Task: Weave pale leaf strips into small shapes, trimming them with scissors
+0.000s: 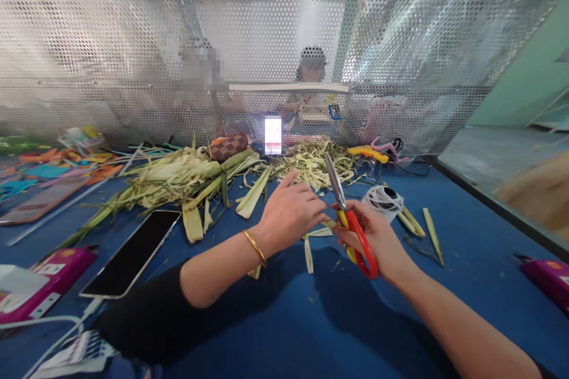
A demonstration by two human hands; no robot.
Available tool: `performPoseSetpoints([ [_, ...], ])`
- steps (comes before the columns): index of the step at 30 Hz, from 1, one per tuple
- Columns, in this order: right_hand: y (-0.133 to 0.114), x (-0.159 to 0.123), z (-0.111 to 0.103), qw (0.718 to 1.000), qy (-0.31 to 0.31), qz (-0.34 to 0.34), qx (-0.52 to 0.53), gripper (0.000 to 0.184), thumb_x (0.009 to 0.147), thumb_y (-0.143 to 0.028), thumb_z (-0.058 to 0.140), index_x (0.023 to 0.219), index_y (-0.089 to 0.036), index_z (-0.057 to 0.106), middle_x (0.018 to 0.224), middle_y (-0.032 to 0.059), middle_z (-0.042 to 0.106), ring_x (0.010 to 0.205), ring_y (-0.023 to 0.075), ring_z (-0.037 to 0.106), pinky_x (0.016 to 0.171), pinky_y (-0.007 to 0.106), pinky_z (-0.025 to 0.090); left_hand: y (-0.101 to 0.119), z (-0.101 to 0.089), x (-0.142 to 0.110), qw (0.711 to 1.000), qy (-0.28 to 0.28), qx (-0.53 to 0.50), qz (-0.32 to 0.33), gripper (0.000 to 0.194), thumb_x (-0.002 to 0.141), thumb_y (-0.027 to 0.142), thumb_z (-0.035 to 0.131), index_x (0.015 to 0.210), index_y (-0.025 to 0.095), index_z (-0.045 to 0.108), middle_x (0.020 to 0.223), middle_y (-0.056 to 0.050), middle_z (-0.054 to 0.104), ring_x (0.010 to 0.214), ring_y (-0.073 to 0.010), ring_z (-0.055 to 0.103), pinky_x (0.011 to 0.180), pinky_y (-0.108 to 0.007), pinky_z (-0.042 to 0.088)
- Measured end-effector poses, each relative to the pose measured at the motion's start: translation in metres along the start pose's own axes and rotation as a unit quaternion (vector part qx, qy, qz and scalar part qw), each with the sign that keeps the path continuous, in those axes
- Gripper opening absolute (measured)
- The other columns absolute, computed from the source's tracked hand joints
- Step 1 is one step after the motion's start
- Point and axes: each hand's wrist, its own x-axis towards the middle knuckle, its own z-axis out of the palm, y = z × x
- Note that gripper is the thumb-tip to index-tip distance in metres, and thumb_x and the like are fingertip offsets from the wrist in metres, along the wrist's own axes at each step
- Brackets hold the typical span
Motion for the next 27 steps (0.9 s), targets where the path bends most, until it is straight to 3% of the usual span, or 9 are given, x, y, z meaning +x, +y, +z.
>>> performPoseSetpoints([
  [3, 0.001, 0.000, -0.001, 0.999, 0.002, -0.026, -0.030, 0.035, 0.065, -0.023, 0.067, 0.098, -0.020, 0.057, 0.065, -0.0038, 0.057, 0.055, 0.0118, 0.053, 0.052, 0.025, 0.045, -0.001, 0.004, -0.001, 0.994, -0.089, -0.051, -0.031, 0.018, 0.088, 0.030, 0.055, 0.082, 0.021, 0.070, 0.074, 0.001, 0.070, 0.073, -0.0138, 0.061, 0.083, -0.030, 0.042],
  [6, 0.002, 0.001, -0.004, 0.998, 0.026, -0.047, -0.045, 0.036, 0.065, -0.022, 0.065, 0.100, -0.020, 0.057, 0.067, -0.0027, 0.059, 0.056, 0.0125, 0.054, 0.053, 0.025, 0.045, 0.000, 0.004, -0.001, 0.980, -0.119, -0.122, -0.100, 0.016, 0.086, 0.029, 0.057, 0.082, 0.021, 0.070, 0.072, 0.002, 0.069, 0.065, -0.0115, 0.059, 0.058, -0.021, 0.036],
  [10, 0.004, 0.004, -0.009, 0.996, 0.064, -0.052, -0.045, 0.037, 0.065, -0.028, 0.067, 0.100, -0.021, 0.057, 0.067, -0.0016, 0.061, 0.059, 0.0149, 0.056, 0.054, 0.027, 0.048, 0.002, 0.000, 0.000, 0.962, -0.120, -0.176, -0.170, 0.015, 0.083, 0.025, 0.058, 0.075, 0.021, 0.070, 0.065, 0.003, 0.066, 0.060, -0.0095, 0.056, 0.054, -0.020, 0.032],
  [14, 0.006, 0.007, -0.015, 0.992, 0.106, -0.048, -0.055, 0.042, 0.063, -0.035, 0.073, 0.100, -0.021, 0.058, 0.068, -0.0016, 0.061, 0.060, 0.0151, 0.056, 0.055, 0.028, 0.049, -0.003, 0.000, 0.002, 0.951, -0.075, -0.206, -0.220, 0.017, 0.080, 0.025, 0.056, 0.070, 0.020, 0.069, 0.060, 0.003, 0.064, 0.055, -0.0093, 0.054, 0.053, -0.020, 0.034],
  [17, 0.005, 0.009, -0.021, 0.991, 0.112, -0.038, -0.065, 0.048, 0.062, -0.044, 0.075, 0.100, -0.021, 0.057, 0.070, -0.0013, 0.059, 0.064, 0.0162, 0.056, 0.060, 0.030, 0.049, -0.014, 0.004, 0.002, 0.913, -0.025, -0.289, -0.286, 0.022, 0.081, 0.030, 0.056, 0.065, 0.018, 0.067, 0.052, 0.001, 0.060, 0.048, -0.0090, 0.052, 0.050, -0.020, 0.037],
  [22, 0.007, 0.009, -0.030, 0.993, 0.063, -0.014, -0.094, 0.058, 0.062, -0.054, 0.074, 0.108, -0.024, 0.056, 0.080, 0.0009, 0.058, 0.073, 0.0188, 0.056, 0.067, 0.032, 0.049, -0.029, 0.009, 0.002, 0.833, 0.055, -0.404, -0.375, 0.022, 0.079, 0.033, 0.059, 0.066, 0.016, 0.066, 0.061, -0.002, 0.064, 0.043, -0.0069, 0.050, 0.044, -0.019, 0.038],
  [27, 0.012, 0.006, -0.034, 0.987, -0.028, 0.010, -0.157, 0.050, 0.069, -0.046, 0.072, 0.111, -0.024, 0.059, 0.075, -0.0017, 0.054, 0.069, 0.0162, 0.051, 0.066, 0.029, 0.046, -0.034, 0.010, 0.003, 0.793, 0.107, -0.429, -0.419, 0.017, 0.077, 0.030, 0.062, 0.070, 0.016, 0.067, 0.060, 0.000, 0.063, 0.041, -0.0058, 0.048, 0.041, -0.018, 0.037],
])
